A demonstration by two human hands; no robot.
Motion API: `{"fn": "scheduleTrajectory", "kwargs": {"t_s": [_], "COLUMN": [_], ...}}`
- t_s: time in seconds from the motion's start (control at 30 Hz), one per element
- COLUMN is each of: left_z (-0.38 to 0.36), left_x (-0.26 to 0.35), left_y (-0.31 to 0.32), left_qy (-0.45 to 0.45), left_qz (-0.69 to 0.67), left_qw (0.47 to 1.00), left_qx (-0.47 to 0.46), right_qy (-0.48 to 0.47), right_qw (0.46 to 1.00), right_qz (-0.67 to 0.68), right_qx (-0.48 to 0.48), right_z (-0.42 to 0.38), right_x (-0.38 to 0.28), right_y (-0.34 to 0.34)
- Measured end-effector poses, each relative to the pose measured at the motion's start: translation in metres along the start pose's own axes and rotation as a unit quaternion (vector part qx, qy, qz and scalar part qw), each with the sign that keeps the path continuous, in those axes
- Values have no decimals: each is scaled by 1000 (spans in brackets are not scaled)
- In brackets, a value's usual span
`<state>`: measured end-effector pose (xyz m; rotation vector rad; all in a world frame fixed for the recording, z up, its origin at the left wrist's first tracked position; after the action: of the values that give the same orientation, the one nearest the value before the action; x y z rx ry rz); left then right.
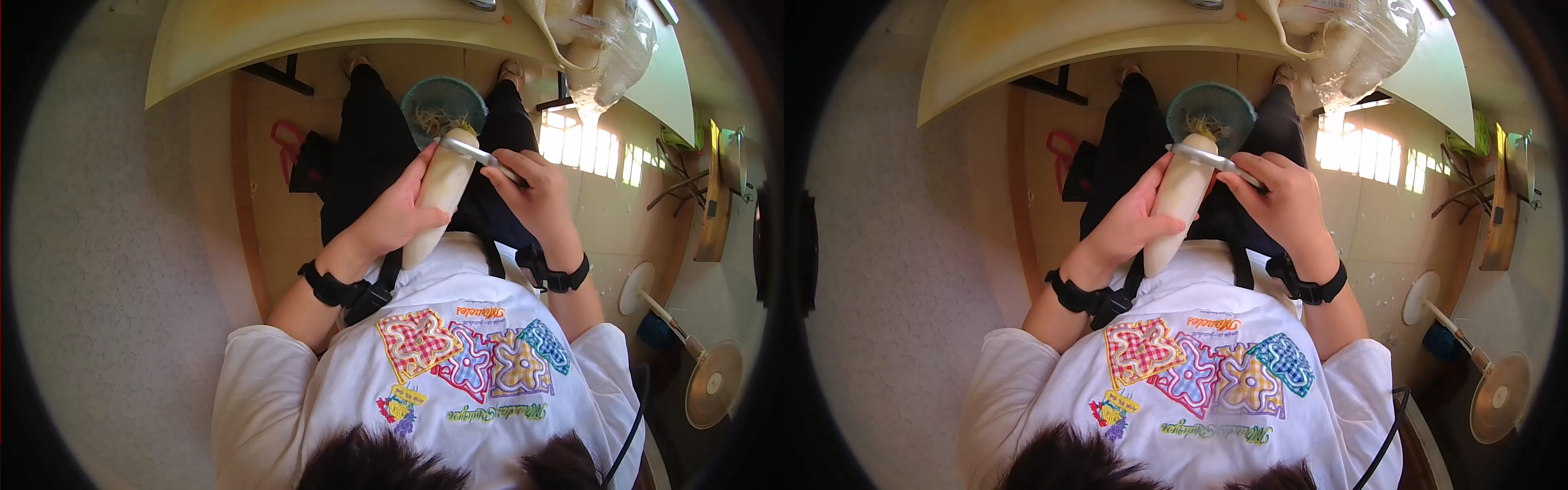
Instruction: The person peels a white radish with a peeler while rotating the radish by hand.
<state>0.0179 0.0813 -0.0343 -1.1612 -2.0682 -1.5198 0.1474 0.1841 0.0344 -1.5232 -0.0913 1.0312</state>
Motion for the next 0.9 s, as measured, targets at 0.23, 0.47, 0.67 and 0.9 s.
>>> {"fn": "scheduleTrajectory", "kwargs": {"t_s": [0.23,0.47,0.67,0.9], "left_z": [0,-3,-6,-2], "left_x": [-3,-2,12,11], "left_y": [13,7,18,15], "left_qy": [-5,-7,18,32], "left_qz": [-10,-10,-30,-19], "left_qw": [1000,1000,999,999], "left_qx": [-5,-8,-39,-29], "right_qy": [13,61,99,157], "right_qw": [1000,998,994,987], "right_qz": [-16,-2,-38,-12], "right_qx": [-3,30,-19,-1], "right_z": [-3,-1,-6,-10], "right_x": [4,17,41,50], "right_y": [-15,-9,-4,-5]}}
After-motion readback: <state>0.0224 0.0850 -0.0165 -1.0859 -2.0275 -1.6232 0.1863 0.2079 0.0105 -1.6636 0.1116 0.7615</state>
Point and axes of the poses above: each hand's wrist, its own z-axis towards the middle knuckle, its own y-axis out of the palm, x = y × z, the point moved 9 cm from there along z, towards the middle knuckle, and after that the axes turned 11 degrees about -z, right-handed, at the moved point
